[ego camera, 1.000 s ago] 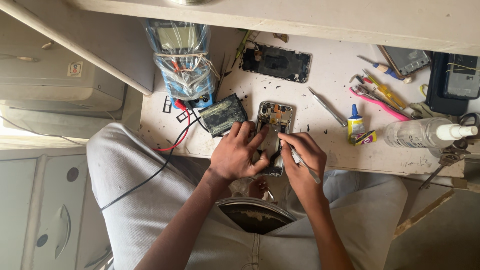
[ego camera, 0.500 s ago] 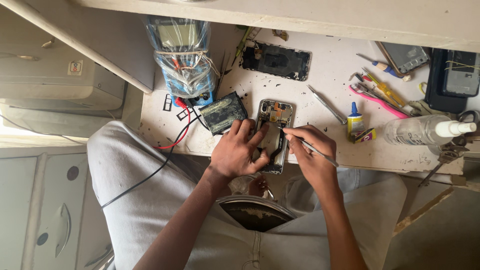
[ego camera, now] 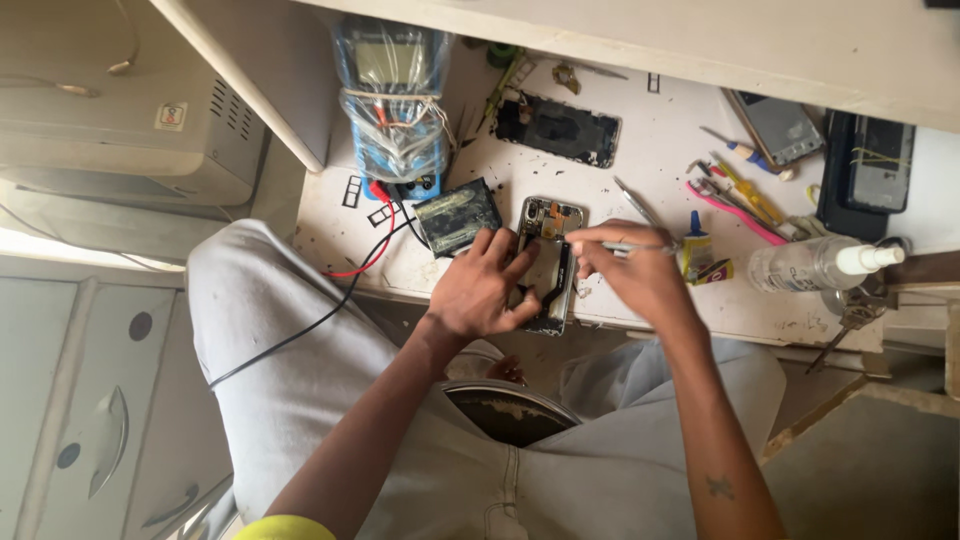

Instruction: The person repairs a disassembled smartphone at a cluttered workbench, using tweezers and a screwdriver to remove, reposition, and refit internal components and the battery inside the phone chassis, working on the small parts with both hands throughout the episode.

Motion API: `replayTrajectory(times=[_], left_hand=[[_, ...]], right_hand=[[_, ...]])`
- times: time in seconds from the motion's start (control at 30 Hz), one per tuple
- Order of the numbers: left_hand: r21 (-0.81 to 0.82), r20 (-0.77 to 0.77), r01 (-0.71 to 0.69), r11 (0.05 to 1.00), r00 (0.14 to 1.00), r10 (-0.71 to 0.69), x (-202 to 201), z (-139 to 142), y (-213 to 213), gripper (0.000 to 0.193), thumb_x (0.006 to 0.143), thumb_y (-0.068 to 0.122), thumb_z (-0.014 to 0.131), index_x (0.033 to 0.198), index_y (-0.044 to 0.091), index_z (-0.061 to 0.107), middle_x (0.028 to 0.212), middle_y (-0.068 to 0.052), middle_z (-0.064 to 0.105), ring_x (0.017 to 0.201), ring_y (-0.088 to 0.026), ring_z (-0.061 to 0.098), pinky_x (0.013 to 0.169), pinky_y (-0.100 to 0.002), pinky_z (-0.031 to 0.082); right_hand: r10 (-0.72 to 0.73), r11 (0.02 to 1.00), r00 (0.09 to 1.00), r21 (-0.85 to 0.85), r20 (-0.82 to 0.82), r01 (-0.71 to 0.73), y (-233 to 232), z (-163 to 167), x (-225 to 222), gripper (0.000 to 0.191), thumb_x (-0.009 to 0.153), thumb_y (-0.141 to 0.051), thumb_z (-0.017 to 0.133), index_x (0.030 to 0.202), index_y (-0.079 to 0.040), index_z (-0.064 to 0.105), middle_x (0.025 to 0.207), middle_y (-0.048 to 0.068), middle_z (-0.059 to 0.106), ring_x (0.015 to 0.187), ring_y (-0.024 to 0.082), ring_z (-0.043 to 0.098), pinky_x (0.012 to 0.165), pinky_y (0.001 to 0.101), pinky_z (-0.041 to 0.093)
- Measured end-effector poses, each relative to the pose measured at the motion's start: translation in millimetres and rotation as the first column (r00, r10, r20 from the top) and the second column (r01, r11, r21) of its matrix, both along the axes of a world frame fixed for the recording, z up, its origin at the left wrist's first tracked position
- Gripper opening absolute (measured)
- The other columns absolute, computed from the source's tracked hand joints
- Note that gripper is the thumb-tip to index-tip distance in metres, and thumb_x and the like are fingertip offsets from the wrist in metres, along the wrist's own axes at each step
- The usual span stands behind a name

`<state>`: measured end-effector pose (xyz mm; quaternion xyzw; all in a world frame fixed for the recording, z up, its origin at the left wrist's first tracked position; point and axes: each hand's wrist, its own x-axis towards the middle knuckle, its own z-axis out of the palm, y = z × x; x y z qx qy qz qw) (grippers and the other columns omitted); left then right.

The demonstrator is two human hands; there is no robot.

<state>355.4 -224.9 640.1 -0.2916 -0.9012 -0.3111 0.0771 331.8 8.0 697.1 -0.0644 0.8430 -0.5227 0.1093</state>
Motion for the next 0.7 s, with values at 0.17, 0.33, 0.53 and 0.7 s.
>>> replayTrajectory(times=[0.17, 0.33, 0.53, 0.7], left_hand=[[-0.018, 0.061, 0.017, 1.000, 0.998, -0.016, 3.4, 12.0, 5.9, 0.062, 0.084, 0.042, 0.066, 0.132, 0.002, 0.062, 0.113, -0.019, 0.055, 0.104, -0.034, 0.054, 0.082, -0.044, 0.055], [-0.028, 0.030, 0.021, 0.999, 0.999, -0.020, 4.0, 2.2, 14.5, 0.062, 0.087, 0.041, 0.064, 0.135, 0.001, 0.061, 0.115, -0.019, 0.055, 0.106, -0.034, 0.054, 0.084, -0.044, 0.055], [-0.033, 0.069, 0.035, 0.999, 0.997, -0.033, 5.3, 0.5, 12.6, 0.066, 0.088, 0.041, 0.063, 0.139, 0.000, 0.059, 0.114, -0.018, 0.055, 0.105, -0.033, 0.054, 0.079, -0.043, 0.056], [-0.044, 0.023, 0.036, 0.998, 0.999, -0.035, 8.8, 8.7, 4.3, 0.068, 0.087, 0.043, 0.064, 0.139, 0.000, 0.058, 0.115, -0.019, 0.055, 0.104, -0.034, 0.054, 0.079, -0.043, 0.056]], right_hand=[[-0.048, 0.989, 0.964, 0.125, -0.262, 0.083, -24.9, 15.0, 32.7, 0.019, 0.093, 0.005, 0.067, 0.110, 0.001, 0.075, 0.088, 0.010, 0.073, 0.068, 0.014, 0.072, 0.060, 0.0273, 0.056], [-0.137, 0.972, 0.883, 0.112, -0.449, 0.207, -39.5, -4.8, 62.2, 0.025, 0.093, 0.008, 0.067, 0.117, 0.003, 0.072, 0.095, 0.014, 0.072, 0.072, 0.019, 0.072, 0.066, 0.0308, 0.057], [-0.097, 0.945, 0.791, 0.194, -0.604, 0.263, -50.7, -18.4, 76.3, 0.029, 0.093, 0.010, 0.068, 0.122, 0.005, 0.069, 0.105, 0.016, 0.069, 0.087, 0.028, 0.070, 0.077, 0.0373, 0.056], [-0.051, 0.945, 0.764, 0.215, -0.643, 0.245, -60.4, -16.7, 82.2, 0.031, 0.092, 0.011, 0.068, 0.123, 0.006, 0.068, 0.108, 0.017, 0.067, 0.093, 0.031, 0.068, 0.081, 0.0399, 0.055]])
